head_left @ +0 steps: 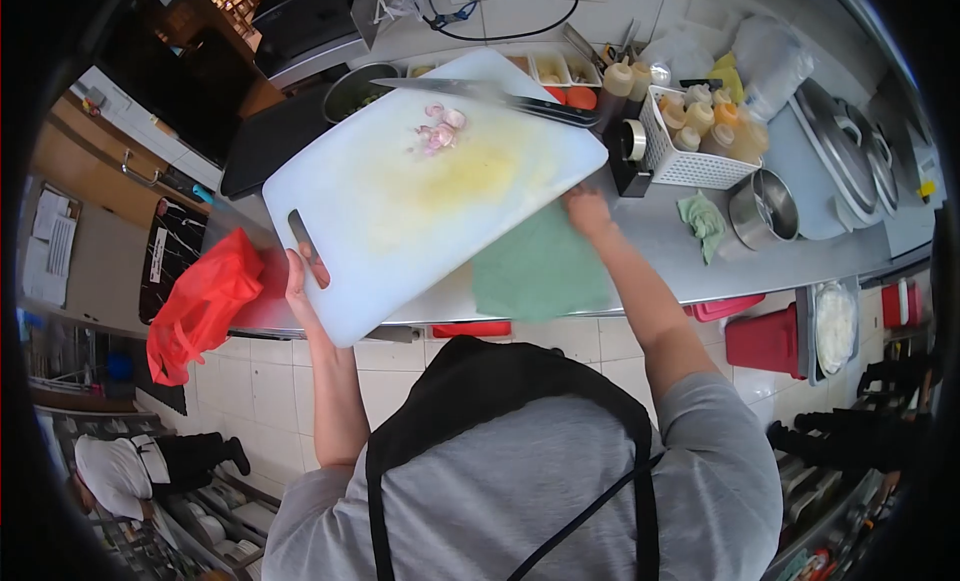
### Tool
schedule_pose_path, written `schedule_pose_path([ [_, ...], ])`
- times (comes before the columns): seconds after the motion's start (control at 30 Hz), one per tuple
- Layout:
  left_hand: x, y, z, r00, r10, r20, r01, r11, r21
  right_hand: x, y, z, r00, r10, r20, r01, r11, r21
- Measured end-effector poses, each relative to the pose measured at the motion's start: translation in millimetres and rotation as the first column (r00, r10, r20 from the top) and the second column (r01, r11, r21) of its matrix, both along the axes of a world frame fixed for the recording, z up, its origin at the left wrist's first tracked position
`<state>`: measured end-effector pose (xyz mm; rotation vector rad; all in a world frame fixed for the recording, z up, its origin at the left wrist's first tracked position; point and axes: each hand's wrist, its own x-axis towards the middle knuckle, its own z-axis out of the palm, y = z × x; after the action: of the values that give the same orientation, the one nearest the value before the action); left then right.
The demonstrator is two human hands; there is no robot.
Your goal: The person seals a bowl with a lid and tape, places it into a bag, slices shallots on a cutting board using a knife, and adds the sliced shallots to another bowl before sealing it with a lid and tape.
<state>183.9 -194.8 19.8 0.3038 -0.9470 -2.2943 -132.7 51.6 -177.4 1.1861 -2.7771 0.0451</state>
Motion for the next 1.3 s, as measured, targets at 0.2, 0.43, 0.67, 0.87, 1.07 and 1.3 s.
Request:
schedule_pose_path([
  [0.2, 2, 6, 5, 0.997, 0.072, 0.041, -0.072, 0.997, -0.017, 11, -51, -39, 0.985, 0.162, 0.055, -0.137, 0.939, -0.314],
  [0.43, -5, 8, 4, 0.992, 0.126, 0.02, -0.126, 0.99, 0.057, 69, -140, 25, 0.896, 0.396, 0.2, -0.211, 0.777, -0.593],
  [0.67, -8, 16, 7, 0.991, 0.118, 0.055, -0.118, 0.993, -0.001, 155, -54, -6, 0.936, 0.335, 0.105, -0.283, 0.898, -0.337],
  [0.87, -8, 10, 3, 0.998, 0.038, 0.057, -0.04, 0.999, 0.028, 187, -33, -2, 0.684, 0.697, 0.214, -0.493, 0.658, -0.569],
  [1.07, -7, 2, -20, 0.997, -0.071, -0.033, 0.074, 0.991, 0.112, 149, 73, 4, 0.989, 0.078, 0.129, -0.056, 0.985, -0.163],
  [1.3, -13, 9, -51, 0.97, -0.197, -0.141, 0.219, 0.962, 0.162, 66, 149, 75, 0.474, 0.202, 0.857, 0.794, 0.322, -0.515],
])
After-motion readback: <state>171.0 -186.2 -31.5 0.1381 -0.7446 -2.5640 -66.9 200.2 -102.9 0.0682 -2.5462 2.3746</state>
